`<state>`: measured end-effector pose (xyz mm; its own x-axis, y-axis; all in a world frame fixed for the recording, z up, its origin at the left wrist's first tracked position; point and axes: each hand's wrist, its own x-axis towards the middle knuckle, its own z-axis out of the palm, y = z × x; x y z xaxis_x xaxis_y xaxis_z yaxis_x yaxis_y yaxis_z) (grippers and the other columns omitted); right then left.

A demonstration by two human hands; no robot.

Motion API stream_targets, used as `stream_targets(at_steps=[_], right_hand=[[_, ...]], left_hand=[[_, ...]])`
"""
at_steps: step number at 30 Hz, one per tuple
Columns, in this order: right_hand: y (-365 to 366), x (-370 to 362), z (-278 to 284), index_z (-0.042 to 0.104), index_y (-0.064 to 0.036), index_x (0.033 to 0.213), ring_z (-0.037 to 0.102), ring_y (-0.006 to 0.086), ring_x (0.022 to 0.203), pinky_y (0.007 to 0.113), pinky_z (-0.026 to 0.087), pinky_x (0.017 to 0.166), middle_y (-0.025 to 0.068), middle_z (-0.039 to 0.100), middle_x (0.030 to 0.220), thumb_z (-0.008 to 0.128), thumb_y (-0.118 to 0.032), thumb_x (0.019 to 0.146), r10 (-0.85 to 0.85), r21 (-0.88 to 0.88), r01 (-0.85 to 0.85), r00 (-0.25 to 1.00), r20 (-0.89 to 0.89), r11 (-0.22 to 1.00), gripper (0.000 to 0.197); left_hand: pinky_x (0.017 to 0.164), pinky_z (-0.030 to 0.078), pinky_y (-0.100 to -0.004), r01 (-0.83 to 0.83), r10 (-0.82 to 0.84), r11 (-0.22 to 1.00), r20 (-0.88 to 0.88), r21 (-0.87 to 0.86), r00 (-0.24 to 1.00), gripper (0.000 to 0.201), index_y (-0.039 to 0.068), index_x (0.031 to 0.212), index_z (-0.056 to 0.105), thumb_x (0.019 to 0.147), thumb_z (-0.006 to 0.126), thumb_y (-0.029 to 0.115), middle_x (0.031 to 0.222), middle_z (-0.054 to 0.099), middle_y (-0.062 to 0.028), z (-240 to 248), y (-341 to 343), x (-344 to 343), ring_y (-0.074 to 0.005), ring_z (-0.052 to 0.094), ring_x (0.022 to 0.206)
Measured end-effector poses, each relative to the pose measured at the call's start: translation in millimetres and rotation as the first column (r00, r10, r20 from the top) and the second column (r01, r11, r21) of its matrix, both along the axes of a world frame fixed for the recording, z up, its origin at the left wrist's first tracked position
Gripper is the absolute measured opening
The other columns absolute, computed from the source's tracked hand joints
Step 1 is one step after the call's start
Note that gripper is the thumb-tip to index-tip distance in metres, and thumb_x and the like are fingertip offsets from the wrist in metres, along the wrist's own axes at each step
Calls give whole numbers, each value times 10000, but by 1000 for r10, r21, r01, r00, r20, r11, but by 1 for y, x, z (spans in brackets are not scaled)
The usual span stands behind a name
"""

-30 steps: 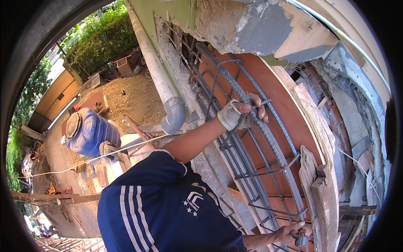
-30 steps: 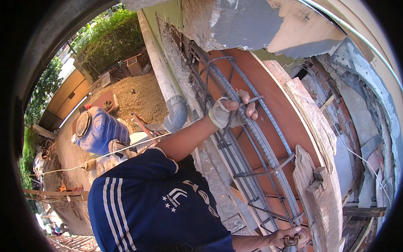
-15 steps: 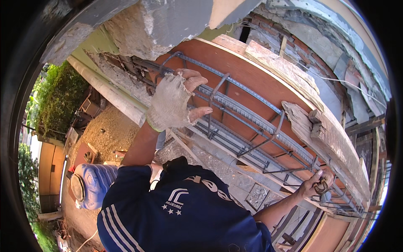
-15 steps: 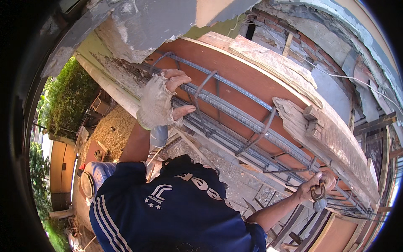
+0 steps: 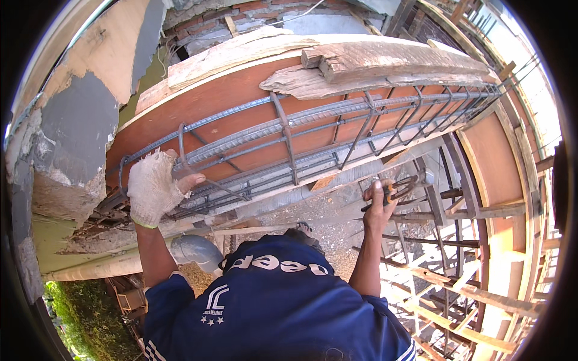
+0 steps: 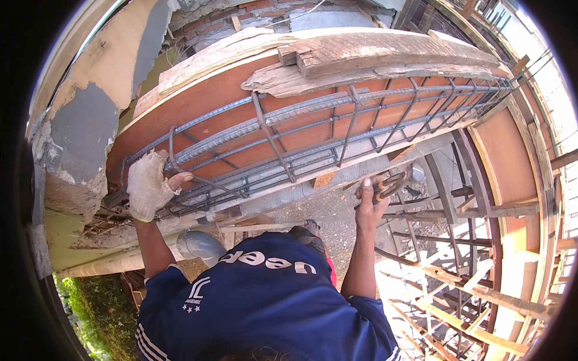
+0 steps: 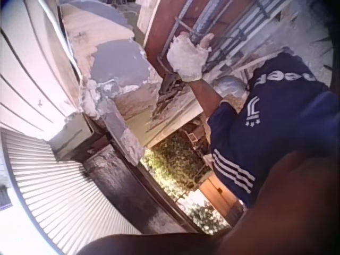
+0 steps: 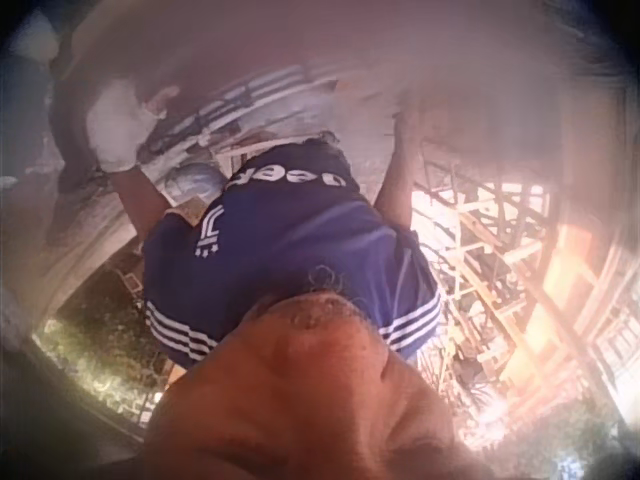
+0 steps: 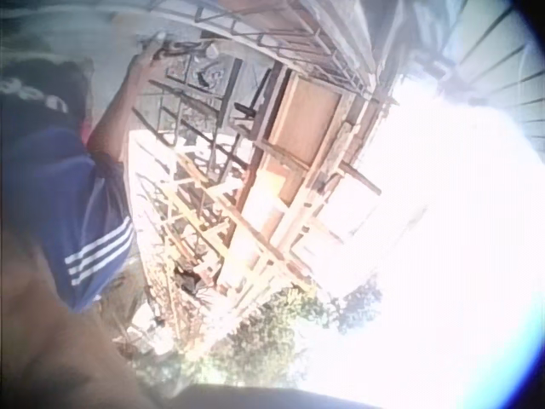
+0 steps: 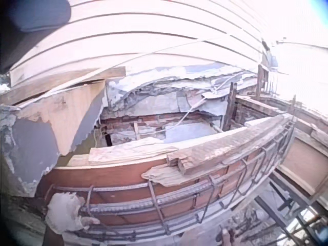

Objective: The person uses a pair of pliers to secure metal wire around a rebar cage and wooden formwork. They move along the edge of the structure, tightening wires and handling wood planks.

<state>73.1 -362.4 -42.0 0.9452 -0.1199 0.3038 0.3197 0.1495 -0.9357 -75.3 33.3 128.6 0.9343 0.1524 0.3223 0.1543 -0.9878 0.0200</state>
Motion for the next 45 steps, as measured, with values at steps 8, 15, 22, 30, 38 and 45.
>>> stream_targets(at_steps=[8,15,22,30,38,45], right_hand=[[37,-138,-101,453,2,1360,522,92,596,235,407,506,19,530,789,615,22,860,116,3,-143,791,-601,990,526],[51,-117,-14,428,4,1366,524,73,654,231,439,566,22,532,873,607,-81,943,155,107,-136,968,-200,985,467],[48,-118,-38,442,12,1336,552,155,664,317,459,656,62,569,777,614,-153,968,8,-214,-67,964,-267,974,438],[34,-74,8,510,8,1320,552,168,778,323,472,707,110,596,862,645,-136,935,13,-258,-46,992,-129,965,432],[89,-84,0,533,-7,1174,545,77,648,234,455,566,27,563,788,657,-79,944,34,-175,-5,986,164,984,271],[158,-47,101,604,-40,963,590,298,1011,401,445,888,108,629,1053,732,-200,883,212,-459,140,746,632,877,220]], left_hand=[[570,468,-418,87,-90,994,49,69,995,620,33,818,604,754,764,628,646,552,-151,-7,-1,4,-341,589,610],[573,457,-423,72,-77,990,37,122,996,615,18,823,611,801,736,620,652,555,-161,-14,5,3,-345,584,611],[560,460,-415,108,-113,991,53,84,992,618,3,849,625,824,722,613,633,545,-157,-11,4,0,-343,584,590],[591,486,-415,94,-108,987,107,131,988,572,8,884,651,826,743,569,653,581,-160,-16,-5,3,-337,618,615],[597,504,-404,80,-100,990,179,114,979,529,43,882,673,782,786,550,697,626,-129,-19,-4,-1,-296,649,650],[737,498,-451,55,-202,957,521,283,830,547,80,1025,666,759,789,542,910,656,-124,-49,4,-13,-301,649,820]])
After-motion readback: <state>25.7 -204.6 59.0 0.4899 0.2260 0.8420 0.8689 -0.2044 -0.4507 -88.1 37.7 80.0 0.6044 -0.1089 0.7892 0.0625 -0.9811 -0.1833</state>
